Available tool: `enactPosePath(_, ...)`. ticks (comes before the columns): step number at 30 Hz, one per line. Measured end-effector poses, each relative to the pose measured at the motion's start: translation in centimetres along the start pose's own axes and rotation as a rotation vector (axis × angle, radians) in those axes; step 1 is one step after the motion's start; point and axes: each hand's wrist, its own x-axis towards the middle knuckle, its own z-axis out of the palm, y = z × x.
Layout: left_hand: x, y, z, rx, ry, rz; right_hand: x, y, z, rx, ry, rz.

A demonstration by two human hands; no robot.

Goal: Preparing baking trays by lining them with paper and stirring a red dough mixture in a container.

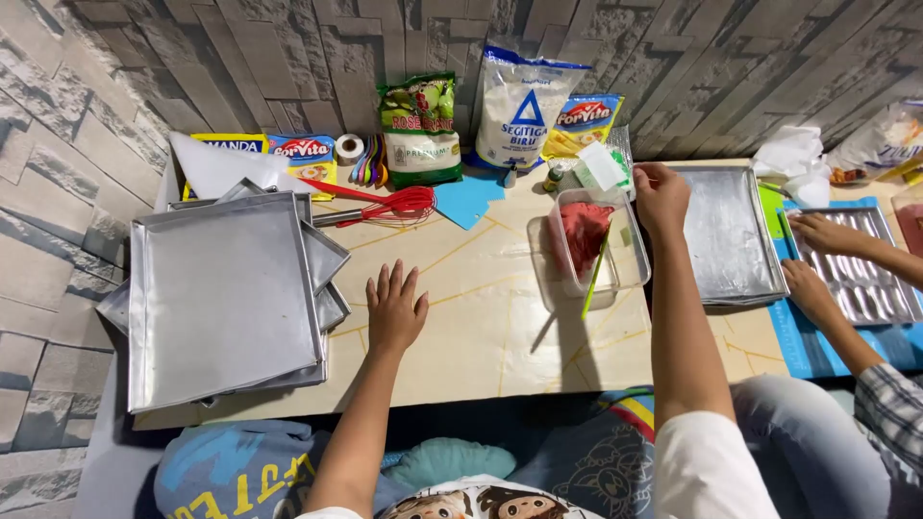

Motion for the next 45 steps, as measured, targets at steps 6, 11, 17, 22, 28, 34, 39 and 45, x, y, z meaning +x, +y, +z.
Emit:
enactPosePath(6,0.3,0.1,0.5,0.011,0.024,-0.026,1.7,-4.4,3.4,-0.298,-0.154,0.059)
enactPosePath(11,0.2,0.2,0.5,0.025,0.059,-0.023,0.8,-9.5,4.0,-0.47,-0.22,0.101)
enactPosePath(17,0.3,0.3,0.3,0.01,0.098,-0.023,7.7,1.5,11.7,-0.553,-0.154,0.087)
enactPosePath(22,0.3,0.2,0.5,0.006,0.094,-0.024,9.0,2.1,8.4,-0.458,-0.14,0.087)
enactPosePath(28,0.2,0.0,0.7,0.007,0.111,-0.02,6.1,-2.4,5.0,-0.457,-0.253,0.03)
enactPosePath(34,0.2,0.3,0.2,0.021,0.132,-0.039,2.7,-8.4,2.9,-0.5,-0.401,0.254)
enactPosePath(39,0.2,0.4,-0.3,0.018,0.074,-0.044,5.2,-3.3,7.2,-0.616,-0.227,0.313)
enactPosePath(45,0.4,0.5,-0.8,0.008,0.042,-0.048,8.8,2.7,8.8,-0.527,-0.114,0.262)
